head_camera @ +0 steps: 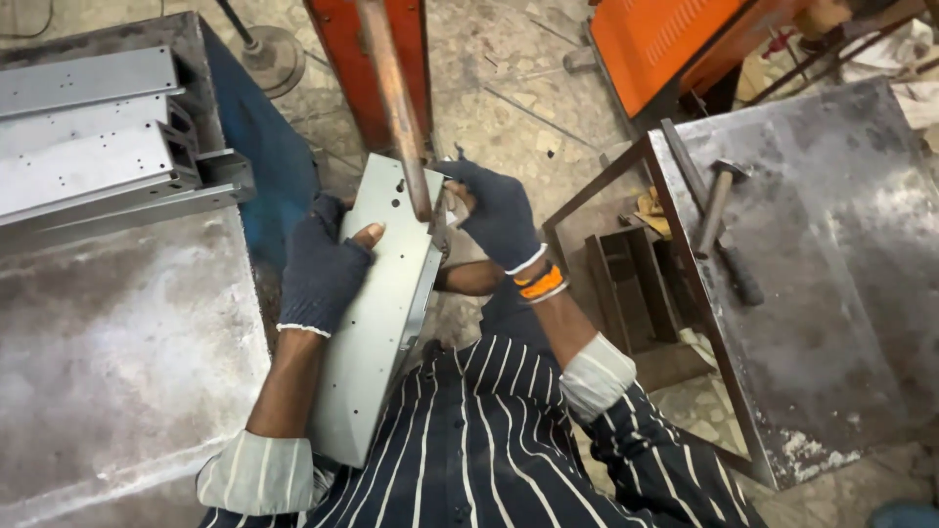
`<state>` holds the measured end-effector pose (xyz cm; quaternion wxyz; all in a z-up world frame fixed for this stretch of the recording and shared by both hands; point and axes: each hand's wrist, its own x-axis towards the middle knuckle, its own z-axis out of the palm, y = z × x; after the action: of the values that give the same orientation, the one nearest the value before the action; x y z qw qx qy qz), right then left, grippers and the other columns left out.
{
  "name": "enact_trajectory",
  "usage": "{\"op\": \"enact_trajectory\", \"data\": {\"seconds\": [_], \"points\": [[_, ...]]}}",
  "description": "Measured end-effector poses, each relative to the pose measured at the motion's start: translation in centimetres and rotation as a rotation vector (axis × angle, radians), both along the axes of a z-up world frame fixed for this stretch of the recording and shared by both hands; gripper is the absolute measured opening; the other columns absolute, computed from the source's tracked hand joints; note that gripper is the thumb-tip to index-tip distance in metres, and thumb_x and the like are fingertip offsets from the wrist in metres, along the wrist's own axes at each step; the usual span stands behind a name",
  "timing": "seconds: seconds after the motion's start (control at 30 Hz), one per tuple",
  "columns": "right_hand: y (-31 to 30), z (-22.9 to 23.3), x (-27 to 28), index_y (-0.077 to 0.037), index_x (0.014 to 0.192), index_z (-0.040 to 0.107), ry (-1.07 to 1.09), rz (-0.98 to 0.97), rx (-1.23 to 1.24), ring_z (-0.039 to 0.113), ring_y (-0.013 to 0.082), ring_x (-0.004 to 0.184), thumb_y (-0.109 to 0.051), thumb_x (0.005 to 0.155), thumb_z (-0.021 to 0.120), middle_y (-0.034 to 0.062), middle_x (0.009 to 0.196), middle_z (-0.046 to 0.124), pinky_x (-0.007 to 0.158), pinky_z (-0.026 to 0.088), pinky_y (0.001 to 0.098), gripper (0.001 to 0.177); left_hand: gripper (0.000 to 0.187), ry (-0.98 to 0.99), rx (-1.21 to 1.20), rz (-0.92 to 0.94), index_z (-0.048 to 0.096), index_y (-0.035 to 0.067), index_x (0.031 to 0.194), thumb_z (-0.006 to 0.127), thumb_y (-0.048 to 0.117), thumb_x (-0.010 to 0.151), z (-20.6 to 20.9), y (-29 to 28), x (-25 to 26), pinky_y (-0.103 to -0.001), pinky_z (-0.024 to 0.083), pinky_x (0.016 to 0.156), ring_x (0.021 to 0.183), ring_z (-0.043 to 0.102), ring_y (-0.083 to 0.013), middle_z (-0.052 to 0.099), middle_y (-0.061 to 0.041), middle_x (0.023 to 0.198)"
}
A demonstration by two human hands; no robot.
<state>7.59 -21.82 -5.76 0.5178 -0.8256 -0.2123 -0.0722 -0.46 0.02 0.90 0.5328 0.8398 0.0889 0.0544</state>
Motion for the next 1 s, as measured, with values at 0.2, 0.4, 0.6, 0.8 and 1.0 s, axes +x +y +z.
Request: {"op": "enact_trajectory", "data": {"seconds": [0.2, 0.4, 0.6, 0.8, 1.0], "points": [[0.4, -0.4, -0.8, -0.010, 0.107, 0.073, -0.439, -0.224, -0.157, 0.074, 0.0300, 0.089, -0.003, 0.085, 0.070, 0.0129, 0.098, 0.076, 0.076, 0.057, 0.0353, 0.023, 0.037, -0.052, -0.047, -0.028, 0.065, -0.006, 0.116, 0.077, 0.014, 0.086, -0.5, 0.2, -0.3, -0.033, 0.055, 0.077, 0.087, 0.069, -0.0174, 0.075, -0.015, 0.098], [-3.9, -4.6, -1.8, -0.003, 0.111, 0.070, 0.213, -0.396, 0.357, 0.070, 0.0169, 0.074, -0.010, 0.103, 0.062, 0.0082, 0.084, 0.075, 0.065, 0.055, 0.0301, 0.014, 0.036, -0.003, -0.084, -0.007, 0.066, -0.004, 0.116, 0.077, 0.012, 0.086, -0.9, -0.4, -0.2, -0.031, 0.053, 0.071, 0.079, 0.065, -0.0164, 0.074, -0.014, 0.097], [-17.9, -18.2, 2.1, 0.001, 0.104, 0.066, 0.469, -0.499, 0.872, 0.069, 0.0240, 0.064, -0.006, 0.102, 0.059, 0.0152, 0.083, 0.072, 0.054, 0.055, 0.0359, 0.010, 0.031, -0.070, 0.110, 0.043, 0.068, -0.006, 0.112, 0.080, 0.013, 0.090, -2.2, -0.4, -1.1, -0.032, 0.052, 0.076, 0.081, 0.065, -0.0167, 0.073, -0.014, 0.094], [-31.5, -24.4, 5.5, -0.007, 0.096, 0.060, 0.799, -0.853, 1.304, 0.066, 0.0324, 0.059, -0.027, 0.100, 0.047, 0.0139, 0.078, 0.068, 0.048, 0.052, 0.0409, 0.024, 0.040, -0.256, -0.025, -0.011, 0.064, -0.008, 0.127, 0.077, 0.014, 0.097, -4.5, 0.0, -1.1, -0.030, 0.046, 0.097, 0.108, 0.062, -0.0157, 0.071, -0.012, 0.120], [-40.0, -37.9, 10.7, 0.000, 0.097, 0.062, 0.820, -0.850, 1.461, 0.063, 0.0330, 0.063, -0.027, 0.097, 0.050, 0.0170, 0.077, 0.064, 0.050, 0.052, 0.0404, 0.029, 0.042, -0.099, 0.005, 0.145, 0.063, -0.007, 0.125, 0.080, 0.018, 0.095, -5.0, -0.7, -2.1, -0.030, 0.048, 0.093, 0.103, 0.061, -0.0155, 0.069, -0.013, 0.113]]}}
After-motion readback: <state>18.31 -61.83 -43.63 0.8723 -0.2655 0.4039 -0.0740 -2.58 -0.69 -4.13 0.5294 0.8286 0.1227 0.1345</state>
